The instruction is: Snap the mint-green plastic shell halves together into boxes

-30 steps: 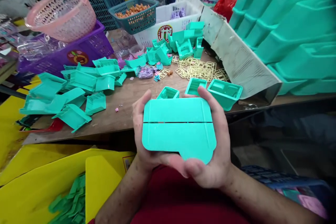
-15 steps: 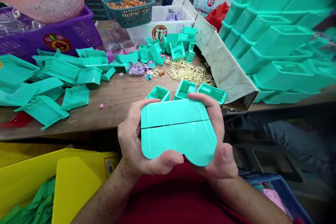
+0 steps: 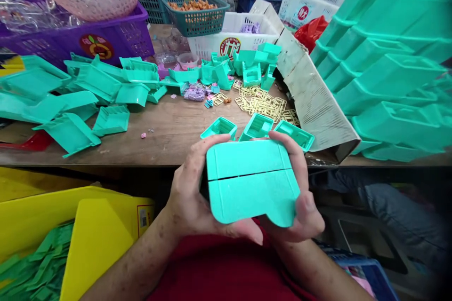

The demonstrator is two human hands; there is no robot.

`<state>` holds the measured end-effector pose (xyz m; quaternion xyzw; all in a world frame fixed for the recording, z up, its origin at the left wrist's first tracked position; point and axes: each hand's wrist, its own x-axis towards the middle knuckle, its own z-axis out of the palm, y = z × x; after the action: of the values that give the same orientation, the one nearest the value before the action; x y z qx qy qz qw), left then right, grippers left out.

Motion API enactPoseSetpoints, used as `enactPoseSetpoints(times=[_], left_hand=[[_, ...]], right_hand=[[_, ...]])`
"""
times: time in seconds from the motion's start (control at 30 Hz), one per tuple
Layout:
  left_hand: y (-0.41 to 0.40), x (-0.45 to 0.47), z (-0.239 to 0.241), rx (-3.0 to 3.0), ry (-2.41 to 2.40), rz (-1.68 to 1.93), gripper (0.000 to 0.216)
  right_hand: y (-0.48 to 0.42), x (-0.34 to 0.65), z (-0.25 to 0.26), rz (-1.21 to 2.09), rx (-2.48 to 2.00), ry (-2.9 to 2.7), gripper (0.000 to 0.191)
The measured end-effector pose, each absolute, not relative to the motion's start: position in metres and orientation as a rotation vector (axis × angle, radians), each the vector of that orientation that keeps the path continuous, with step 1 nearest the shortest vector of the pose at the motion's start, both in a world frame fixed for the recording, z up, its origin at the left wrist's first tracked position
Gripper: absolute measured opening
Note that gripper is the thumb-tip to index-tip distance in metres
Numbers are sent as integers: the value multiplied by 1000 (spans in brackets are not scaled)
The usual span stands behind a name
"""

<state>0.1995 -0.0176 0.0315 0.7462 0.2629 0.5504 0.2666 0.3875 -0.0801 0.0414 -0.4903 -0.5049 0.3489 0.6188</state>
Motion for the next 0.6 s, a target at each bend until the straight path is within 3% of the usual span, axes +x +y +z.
enactPoseSetpoints(times=[0.2, 0.37, 0.6], left_hand=[[-15, 199, 34, 2047, 636, 1466, 133], [-19, 203, 34, 2186, 639, 1473, 134], [-22, 210, 49, 2289, 687, 1455, 121]], right_hand=[[-76, 401, 54, 1088, -870, -977, 81], [-69, 403, 55, 1024, -890, -869, 43], [-67, 408, 64, 944, -1123, -889, 42]])
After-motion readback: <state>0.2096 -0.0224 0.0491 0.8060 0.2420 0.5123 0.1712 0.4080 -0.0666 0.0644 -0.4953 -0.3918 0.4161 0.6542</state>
